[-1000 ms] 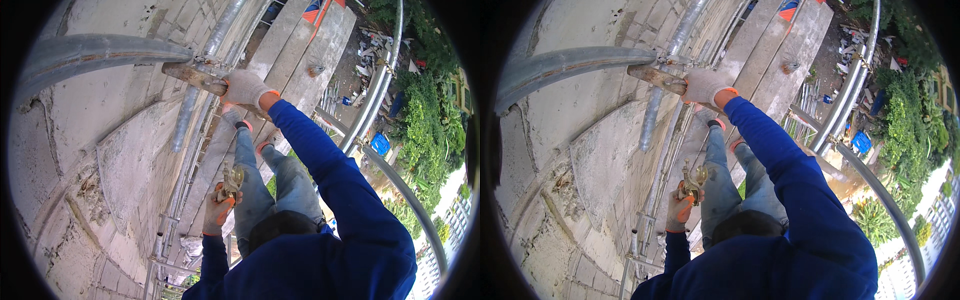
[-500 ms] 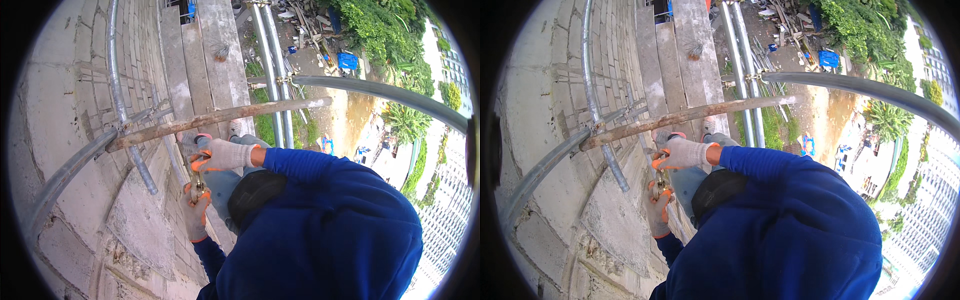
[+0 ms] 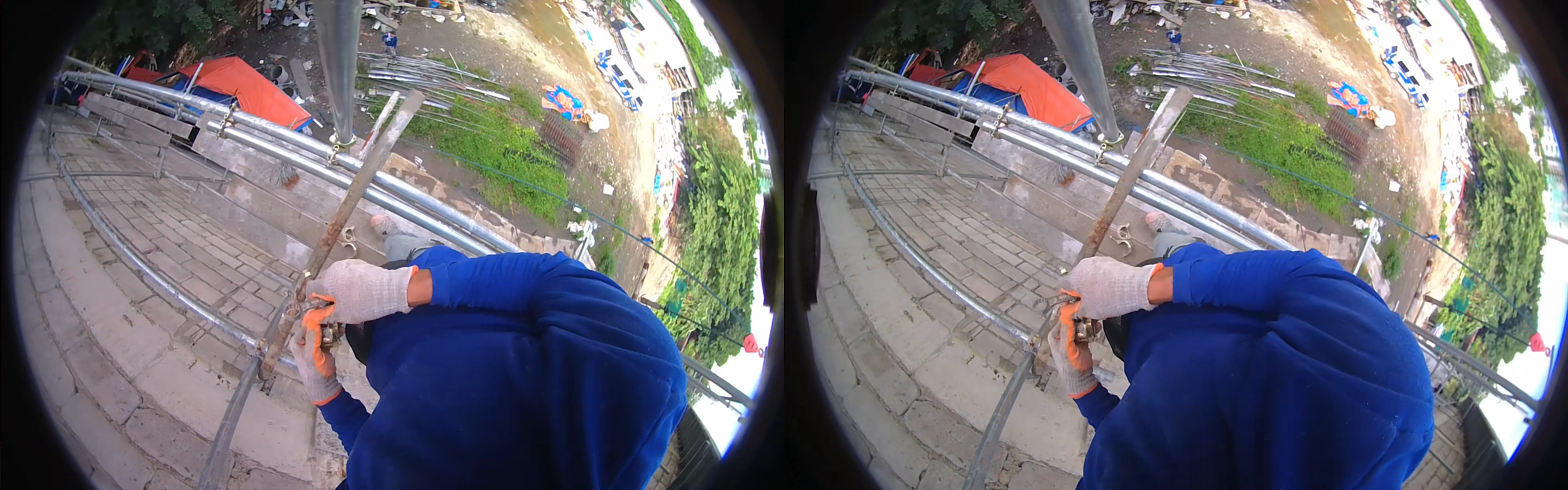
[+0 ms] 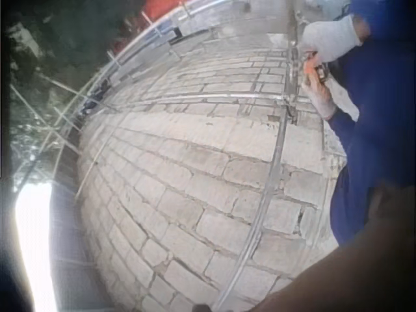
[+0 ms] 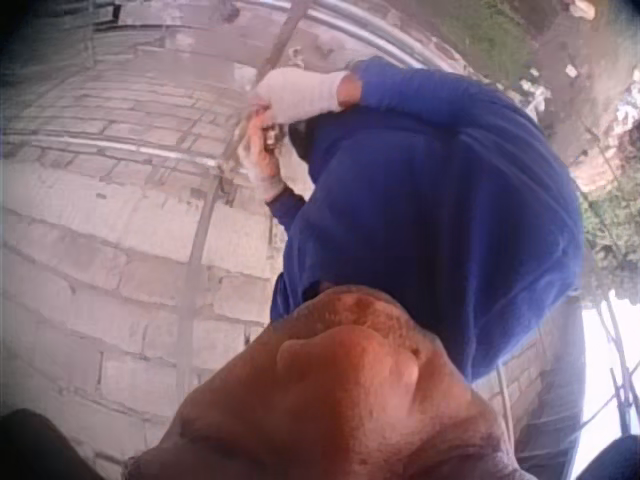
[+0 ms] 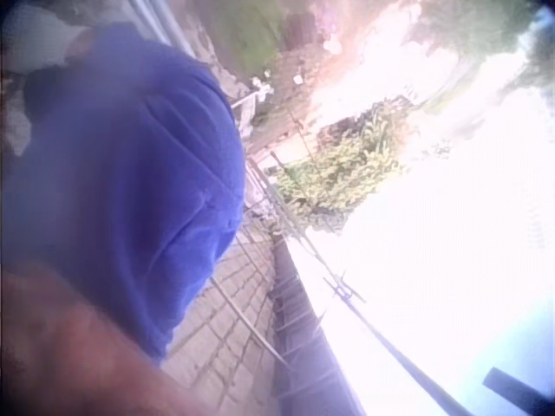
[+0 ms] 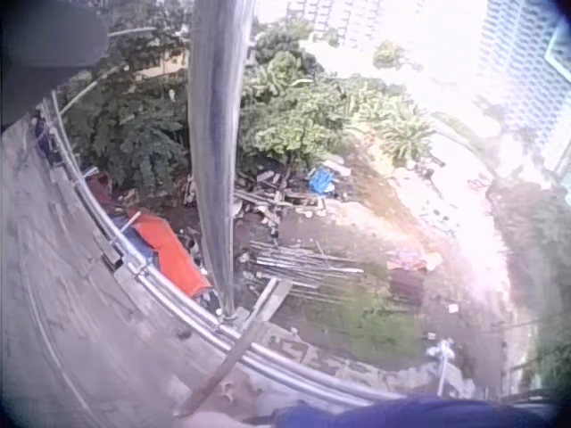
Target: The person retrieves a metal scaffold clamp from a bag and walks along a wooden plank on a scaffold. They then use a hammer to secure the clamp onto a vertical metal pole, repeatedly striking the mechanism to tighten it.
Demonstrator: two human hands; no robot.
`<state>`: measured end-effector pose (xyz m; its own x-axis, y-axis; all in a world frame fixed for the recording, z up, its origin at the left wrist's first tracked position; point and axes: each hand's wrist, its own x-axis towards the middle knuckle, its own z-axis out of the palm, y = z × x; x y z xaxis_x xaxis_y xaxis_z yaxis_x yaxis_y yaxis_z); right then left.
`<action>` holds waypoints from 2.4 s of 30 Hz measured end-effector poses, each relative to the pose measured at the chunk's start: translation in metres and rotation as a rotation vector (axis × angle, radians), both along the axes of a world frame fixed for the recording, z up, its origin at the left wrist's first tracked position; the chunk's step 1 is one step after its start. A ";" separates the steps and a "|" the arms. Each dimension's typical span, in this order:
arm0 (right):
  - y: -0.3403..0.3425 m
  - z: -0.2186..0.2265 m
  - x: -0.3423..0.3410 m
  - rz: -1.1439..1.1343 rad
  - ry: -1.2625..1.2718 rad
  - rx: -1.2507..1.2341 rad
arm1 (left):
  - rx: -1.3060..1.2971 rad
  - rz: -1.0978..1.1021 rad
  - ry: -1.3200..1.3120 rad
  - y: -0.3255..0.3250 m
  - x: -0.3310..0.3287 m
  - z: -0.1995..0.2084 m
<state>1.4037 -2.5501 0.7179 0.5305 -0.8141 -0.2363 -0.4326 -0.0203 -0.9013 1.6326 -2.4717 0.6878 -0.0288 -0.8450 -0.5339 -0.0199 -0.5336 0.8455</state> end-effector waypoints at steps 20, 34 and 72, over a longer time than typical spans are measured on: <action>0.019 -0.043 -0.164 -0.040 -0.265 -0.227 | 0.095 -1.043 -0.324 -0.084 -0.165 0.060; -0.002 0.045 -0.082 -0.016 -0.108 -0.280 | -0.470 -1.355 -1.172 -0.103 -0.111 0.133; 0.049 0.144 0.064 -0.033 0.336 -0.292 | -0.602 -0.572 -1.238 -0.019 0.047 0.183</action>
<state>1.4679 -2.5011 0.8620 0.4364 -0.8874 -0.1488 -0.7054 -0.2348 -0.6688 1.6796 -2.4910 0.8706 -0.2248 -0.9731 -0.0509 -0.9527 0.2085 0.2211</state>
